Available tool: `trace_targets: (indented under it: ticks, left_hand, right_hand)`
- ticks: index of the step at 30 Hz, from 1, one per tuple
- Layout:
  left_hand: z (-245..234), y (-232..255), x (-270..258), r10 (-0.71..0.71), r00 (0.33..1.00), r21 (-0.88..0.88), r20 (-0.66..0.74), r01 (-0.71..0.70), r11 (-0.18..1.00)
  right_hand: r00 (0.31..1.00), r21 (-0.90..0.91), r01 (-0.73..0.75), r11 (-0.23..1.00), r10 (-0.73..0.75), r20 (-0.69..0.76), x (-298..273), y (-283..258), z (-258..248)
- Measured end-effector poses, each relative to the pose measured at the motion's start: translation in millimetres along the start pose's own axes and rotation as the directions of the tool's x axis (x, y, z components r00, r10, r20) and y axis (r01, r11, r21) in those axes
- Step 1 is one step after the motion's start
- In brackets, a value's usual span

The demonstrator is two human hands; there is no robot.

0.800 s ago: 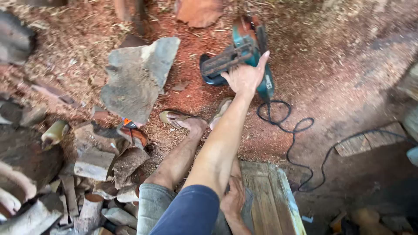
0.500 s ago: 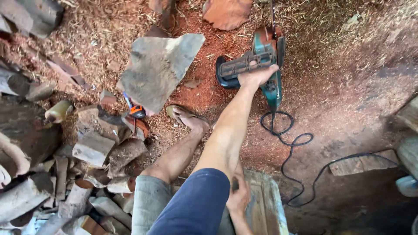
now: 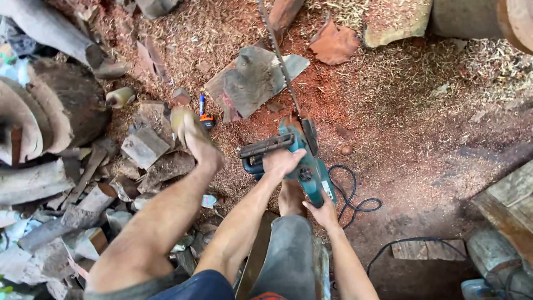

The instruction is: Cutting a block of wood with an electric chainsaw and measuring the piece.

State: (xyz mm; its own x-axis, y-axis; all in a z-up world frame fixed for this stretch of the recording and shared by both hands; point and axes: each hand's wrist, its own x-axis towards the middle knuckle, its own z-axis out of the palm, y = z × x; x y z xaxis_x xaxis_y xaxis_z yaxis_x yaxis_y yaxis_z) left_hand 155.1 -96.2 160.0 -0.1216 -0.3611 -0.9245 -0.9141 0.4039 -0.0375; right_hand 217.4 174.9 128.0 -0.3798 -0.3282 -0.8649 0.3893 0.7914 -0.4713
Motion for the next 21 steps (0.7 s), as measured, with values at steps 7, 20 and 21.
trace_targets:
  ticks: [7,20,21]
  left_hand:
    - [-5.0,-15.6,20.7,-0.06,0.992,-0.15,-0.11,0.043,0.988]
    - [-11.5,-20.4,39.6,-0.097,0.992,-0.151,-0.083,0.084,0.985]
    - [-5.4,-23.6,43.2,-0.066,0.99,-0.131,-0.128,0.049,0.99]
  right_hand:
    - [0.997,-0.018,0.069,0.997,-0.069,-0.016,44.6,-28.3,2.6]
    - [1.0,-0.111,0.019,0.994,-0.02,-0.01,89.3,-22.6,21.7]
    - [0.999,-0.128,0.035,0.991,-0.038,-0.021,92.7,-13.7,25.5]
